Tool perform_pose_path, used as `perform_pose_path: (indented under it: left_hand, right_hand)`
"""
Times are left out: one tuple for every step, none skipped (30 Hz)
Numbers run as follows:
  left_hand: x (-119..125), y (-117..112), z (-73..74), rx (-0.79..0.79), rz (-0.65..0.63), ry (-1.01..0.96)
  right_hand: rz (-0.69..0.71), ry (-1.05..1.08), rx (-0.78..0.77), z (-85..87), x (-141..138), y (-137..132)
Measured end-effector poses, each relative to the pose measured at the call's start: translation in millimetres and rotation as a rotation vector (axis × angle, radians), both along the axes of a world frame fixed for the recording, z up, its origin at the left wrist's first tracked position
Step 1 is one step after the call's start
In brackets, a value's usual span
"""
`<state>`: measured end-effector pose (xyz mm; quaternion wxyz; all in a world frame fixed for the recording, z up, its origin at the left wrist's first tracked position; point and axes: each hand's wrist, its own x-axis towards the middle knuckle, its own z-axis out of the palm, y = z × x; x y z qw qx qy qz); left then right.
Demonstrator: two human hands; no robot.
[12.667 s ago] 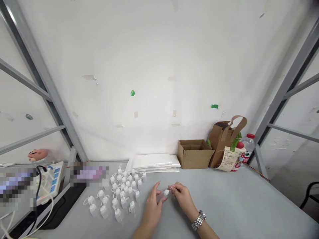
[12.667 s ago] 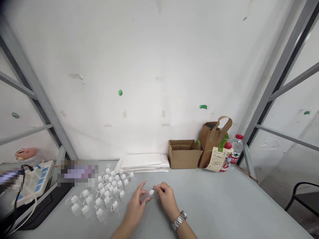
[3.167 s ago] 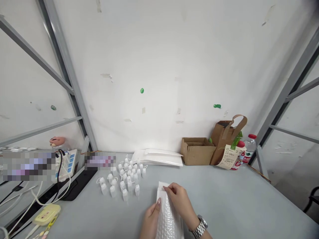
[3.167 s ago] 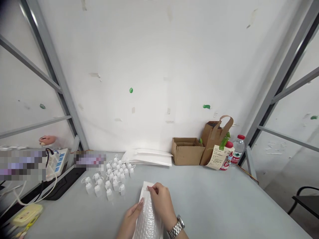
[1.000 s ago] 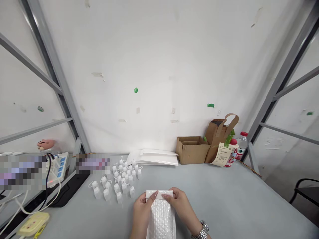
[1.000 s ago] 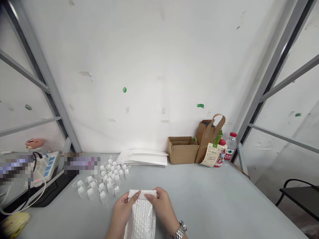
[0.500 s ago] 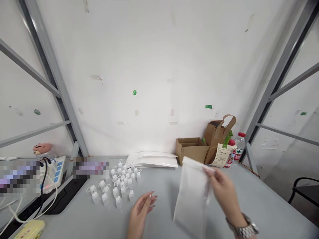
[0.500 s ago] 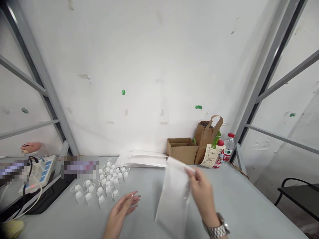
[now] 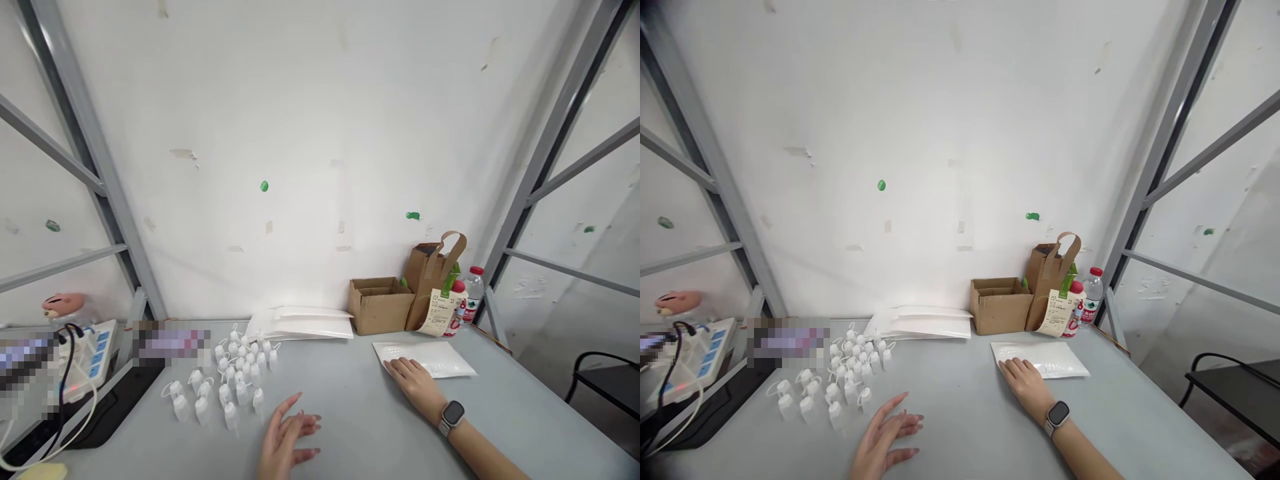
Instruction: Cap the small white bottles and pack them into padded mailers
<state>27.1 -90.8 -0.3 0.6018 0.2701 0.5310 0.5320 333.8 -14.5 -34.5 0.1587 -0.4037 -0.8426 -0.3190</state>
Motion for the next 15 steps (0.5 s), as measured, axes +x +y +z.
perform_pose_path:
  left_hand:
    - [0, 0, -0.8, -0.007, -0.001, -0.001]
    - [0, 1, -1.7, -0.012, -0.003, -0.002]
    - [-1, 2, -2.6, -0.011, -0.005, -0.004]
    - [-1, 3, -3.5, -0.008, -0.009, -0.007]
    - [-1, 4, -4.7, -0.007, -0.012, -0.008]
    - [-2, 6, -6.0, -0.006, -0.016, -0.008]
    - [-2, 7, -7.5, -0.006, -0.021, -0.006]
    - [-2, 8, -9.3, -0.009, -0.026, 0.0]
    - [-3, 9, -11.1, -0.012, -0.032, 0.006]
    - [-3, 9, -13.0, -0.01, -0.041, 0.011]
    - [-3, 10, -14.7, -0.003, -0.051, 0.014]
    - [-2, 9, -16.2, 0.006, -0.063, 0.016]
    - [-2, 8, -17.3, 0.019, -0.078, 0.017]
    - [-2, 7, -18.1, 0.034, -0.094, 0.016]
    - [-1, 6, -18.6, 0.047, -0.109, 0.015]
  right_hand:
    - [-0.014, 0.027, -0.014, -3.5, 1, 0]
    - [-0.027, 0.062, -0.024, -5.0, 1, 0]
    - [-0.036, 0.099, -0.033, -4.8, 1, -1]
    - [-0.043, 0.136, -0.042, -3.6, 0, -2]
    - [-0.047, 0.169, -0.046, -1.6, -2, -3]
    - [-0.046, 0.197, -0.045, 1.0, -5, -4]
    - [-0.042, 0.22, -0.038, 4.2, -10, -3]
    - [-0.038, 0.239, -0.023, 8.2, -16, -2]
    - [-0.035, 0.255, -0.007, 12.9, -23, 2]
    - [-0.034, 0.268, 0.005, 18.4, -33, 7]
    - [-0.037, 0.277, 0.011, 24.3, -44, 13]
    - [-0.052, 0.285, 0.005, 30.2, -56, 22]
    - [-0.074, 0.287, -0.012, 35.9, -70, 31]
    - [-0.106, 0.281, -0.031, 40.6, -83, 42]
    - [-0.159, 0.276, -0.052, 44.1, -96, 54]
